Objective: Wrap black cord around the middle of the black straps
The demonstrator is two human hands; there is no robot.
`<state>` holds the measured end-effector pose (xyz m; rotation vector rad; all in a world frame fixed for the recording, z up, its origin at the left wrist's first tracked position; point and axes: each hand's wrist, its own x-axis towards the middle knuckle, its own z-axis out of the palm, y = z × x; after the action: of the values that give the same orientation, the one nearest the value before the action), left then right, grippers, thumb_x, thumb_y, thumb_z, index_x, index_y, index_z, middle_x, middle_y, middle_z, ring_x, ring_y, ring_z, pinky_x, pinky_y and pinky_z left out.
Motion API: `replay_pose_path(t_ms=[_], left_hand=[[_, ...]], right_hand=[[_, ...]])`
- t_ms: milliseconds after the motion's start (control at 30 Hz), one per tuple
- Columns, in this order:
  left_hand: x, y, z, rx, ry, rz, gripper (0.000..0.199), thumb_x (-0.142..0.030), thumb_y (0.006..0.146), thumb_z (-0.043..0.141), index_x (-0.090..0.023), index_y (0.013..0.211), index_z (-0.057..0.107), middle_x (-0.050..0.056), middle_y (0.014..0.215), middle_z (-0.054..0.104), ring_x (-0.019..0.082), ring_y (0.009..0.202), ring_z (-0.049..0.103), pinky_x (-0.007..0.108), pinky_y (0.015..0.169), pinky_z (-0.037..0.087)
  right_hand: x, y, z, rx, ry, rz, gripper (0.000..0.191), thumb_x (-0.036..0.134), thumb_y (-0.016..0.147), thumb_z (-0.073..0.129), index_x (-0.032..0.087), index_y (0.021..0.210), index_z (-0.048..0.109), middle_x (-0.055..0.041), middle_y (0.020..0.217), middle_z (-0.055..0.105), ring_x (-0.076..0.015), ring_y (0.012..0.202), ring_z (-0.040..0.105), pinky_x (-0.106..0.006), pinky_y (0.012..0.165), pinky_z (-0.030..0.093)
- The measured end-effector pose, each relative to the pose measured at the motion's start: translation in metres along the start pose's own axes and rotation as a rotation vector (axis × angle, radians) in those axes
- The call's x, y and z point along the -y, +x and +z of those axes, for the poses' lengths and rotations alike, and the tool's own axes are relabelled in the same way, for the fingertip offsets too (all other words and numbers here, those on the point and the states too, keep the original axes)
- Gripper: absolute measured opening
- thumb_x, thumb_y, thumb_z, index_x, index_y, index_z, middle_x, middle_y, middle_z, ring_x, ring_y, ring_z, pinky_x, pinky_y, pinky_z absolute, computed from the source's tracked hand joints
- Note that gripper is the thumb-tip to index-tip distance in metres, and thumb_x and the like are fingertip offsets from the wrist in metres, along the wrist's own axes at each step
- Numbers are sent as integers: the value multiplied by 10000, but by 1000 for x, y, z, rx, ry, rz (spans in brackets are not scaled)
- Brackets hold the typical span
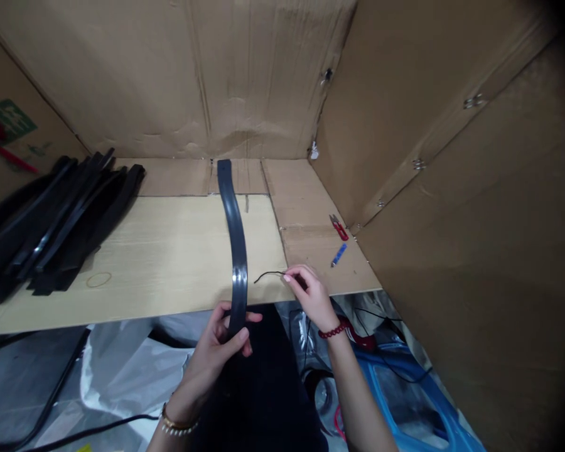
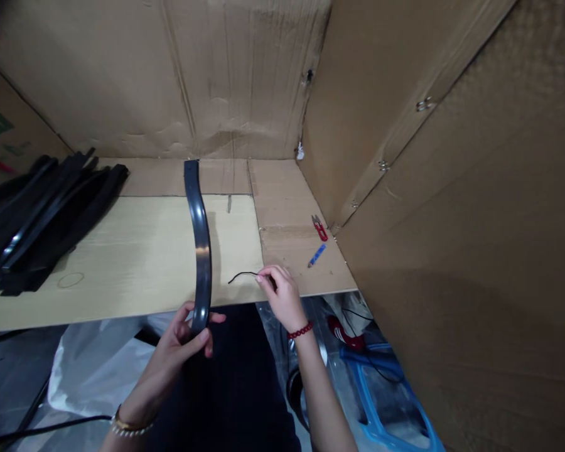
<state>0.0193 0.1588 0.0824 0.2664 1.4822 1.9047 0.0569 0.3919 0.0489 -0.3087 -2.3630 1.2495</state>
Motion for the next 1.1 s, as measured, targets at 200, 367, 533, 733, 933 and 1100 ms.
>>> replay_pose_path(t_ms=[200,367,533,733,933,1100], left_hand=[[-8,24,20,-80,-18,39,323,-313,827,716,-216,1043,496,-7,876,627,63,570,481,177,474,402],[-21,38,29,-57,-107,26,310,-344,856,673,-206,1099,539,-18,823,592,8,441,352,141,382,265],[-24,37,30,-9,-238,1,312,-339,859,658,-197,1123,572,-41,757,545,-17,371,301,130,342,210],[-23,25,27,9,-345,40,297,-404,877,625,-188,1078,586,-43,719,536,0,383,329,125,343,251],[-25,10,22,-64,-199,93,260,-434,940,527,-180,991,552,-18,760,612,31,406,442,152,378,346],[-19,-3,20,-85,-97,98,254,-420,926,556,-174,988,543,-50,615,564,62,461,476,164,470,411]], right_hand=[[3,-15,5,4,306,101,235,442,961,486,214,951,545,-7,767,646,-157,705,628,-268,649,518],[18,-10,5,-18,419,133,239,442,936,536,209,890,557,22,705,565,-120,644,544,-216,581,460],[41,-3,0,106,696,191,243,453,912,576,216,886,528,15,728,623,-68,447,384,-184,384,293],[62,-7,5,9,727,183,146,351,902,624,213,950,615,-31,848,706,-94,550,532,-195,421,359],[87,-31,16,-112,629,69,40,256,882,663,219,879,648,-24,829,726,-143,718,677,-216,527,503],[97,-45,28,-38,456,-54,132,195,911,622,235,1022,681,-40,932,751,-170,837,724,-269,705,588]])
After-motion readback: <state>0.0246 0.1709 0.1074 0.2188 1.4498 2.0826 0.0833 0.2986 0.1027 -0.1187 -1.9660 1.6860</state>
